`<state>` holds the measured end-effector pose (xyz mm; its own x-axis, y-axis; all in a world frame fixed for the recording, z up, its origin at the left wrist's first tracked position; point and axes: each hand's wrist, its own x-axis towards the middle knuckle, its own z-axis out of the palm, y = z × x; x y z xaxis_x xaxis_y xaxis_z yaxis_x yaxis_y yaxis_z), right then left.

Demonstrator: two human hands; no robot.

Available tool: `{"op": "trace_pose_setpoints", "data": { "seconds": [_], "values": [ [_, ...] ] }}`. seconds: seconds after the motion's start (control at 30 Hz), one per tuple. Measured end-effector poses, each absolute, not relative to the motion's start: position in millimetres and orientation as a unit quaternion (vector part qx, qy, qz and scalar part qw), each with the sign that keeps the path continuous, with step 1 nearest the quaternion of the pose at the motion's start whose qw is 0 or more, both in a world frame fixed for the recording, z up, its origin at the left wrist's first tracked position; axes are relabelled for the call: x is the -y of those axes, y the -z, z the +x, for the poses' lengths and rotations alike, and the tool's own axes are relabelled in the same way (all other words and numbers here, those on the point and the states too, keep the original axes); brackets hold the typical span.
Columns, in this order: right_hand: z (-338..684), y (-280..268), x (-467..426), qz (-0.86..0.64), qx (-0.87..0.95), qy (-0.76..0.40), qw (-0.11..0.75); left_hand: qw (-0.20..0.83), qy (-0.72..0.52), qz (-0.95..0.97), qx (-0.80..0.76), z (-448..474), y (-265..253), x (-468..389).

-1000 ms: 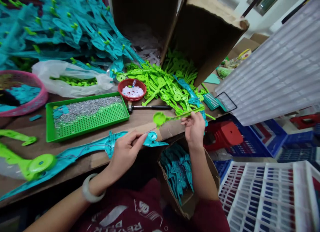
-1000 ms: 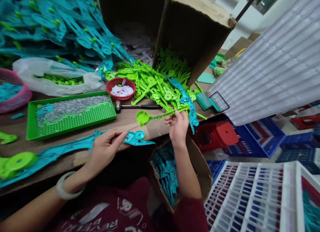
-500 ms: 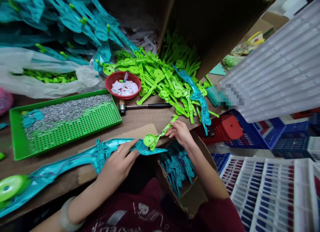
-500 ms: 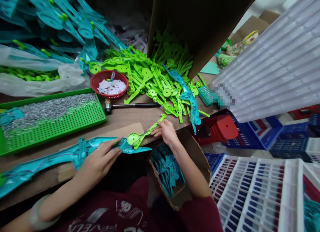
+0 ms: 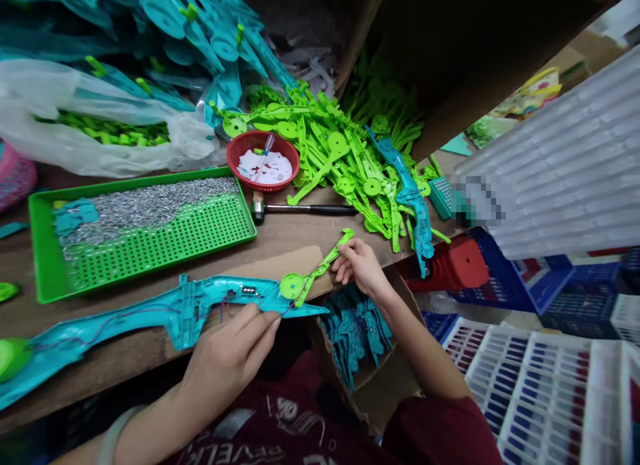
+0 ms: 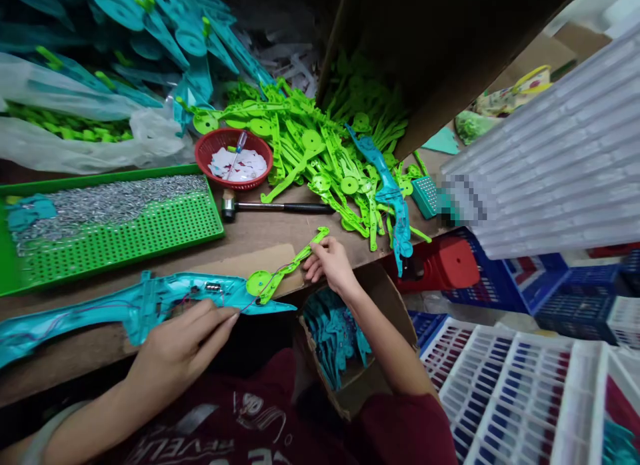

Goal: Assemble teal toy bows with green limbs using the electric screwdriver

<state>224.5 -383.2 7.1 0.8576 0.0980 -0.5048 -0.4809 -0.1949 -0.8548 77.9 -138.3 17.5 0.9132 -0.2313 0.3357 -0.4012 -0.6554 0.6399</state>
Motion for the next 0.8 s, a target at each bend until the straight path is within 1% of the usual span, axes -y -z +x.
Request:
{"op": "trace_pose_setpoints", "data": {
  "seconds": [0.07, 0.13, 0.2, 0.23, 0.3, 0.4, 0.53, 0.67, 0.73, 0.8],
  "values": [
    [219.6, -8.1, 382.9, -0.765, -0.128, -0.179, 0.606, 0.377, -0.144, 0.892, 0.202, 78.7, -15.1, 140.3],
    [211.0, -10.7, 381.3, -0.818, -0.080, -0.076, 0.564, 0.365, -0.159, 0.887, 0.235, 79.4, -10.5, 142.3],
    [200.9, -14.4, 378.9, -0.873, 0.057, 0.005, 0.485, 0.340, -0.162, 0.887, 0.268, 80.2, -5.2, 144.3],
    [196.5, -16.1, 377.8, -0.886, 0.148, 0.018, 0.439, 0.327, -0.161, 0.888, 0.282, 80.6, -3.0, 145.1],
    [190.7, -18.4, 376.2, -0.876, 0.309, -0.007, 0.370, 0.303, -0.159, 0.889, 0.305, 81.5, -0.4, 145.8],
    [190.5, -17.1, 376.1, -0.846, 0.421, -0.030, 0.325, 0.272, -0.166, 0.892, 0.322, 82.7, -2.6, 143.5],
    [195.0, -11.2, 377.7, -0.846, 0.438, -0.023, 0.302, 0.254, -0.170, 0.906, 0.293, 84.4, -12.1, 135.2],
    [196.6, -7.9, 379.2, -0.849, 0.441, -0.023, 0.290, 0.257, -0.144, 0.926, 0.236, 88.2, -15.9, 127.1],
    [199.3, -6.9, 380.8, -0.854, 0.452, -0.016, 0.258, 0.271, -0.118, 0.923, 0.248, 90.2, -13.2, 125.6],
    [204.0, -6.3, 382.8, -0.853, 0.479, -0.010, 0.207, 0.284, -0.087, 0.913, 0.279, 91.0, -8.7, 125.8]
  ]
}}
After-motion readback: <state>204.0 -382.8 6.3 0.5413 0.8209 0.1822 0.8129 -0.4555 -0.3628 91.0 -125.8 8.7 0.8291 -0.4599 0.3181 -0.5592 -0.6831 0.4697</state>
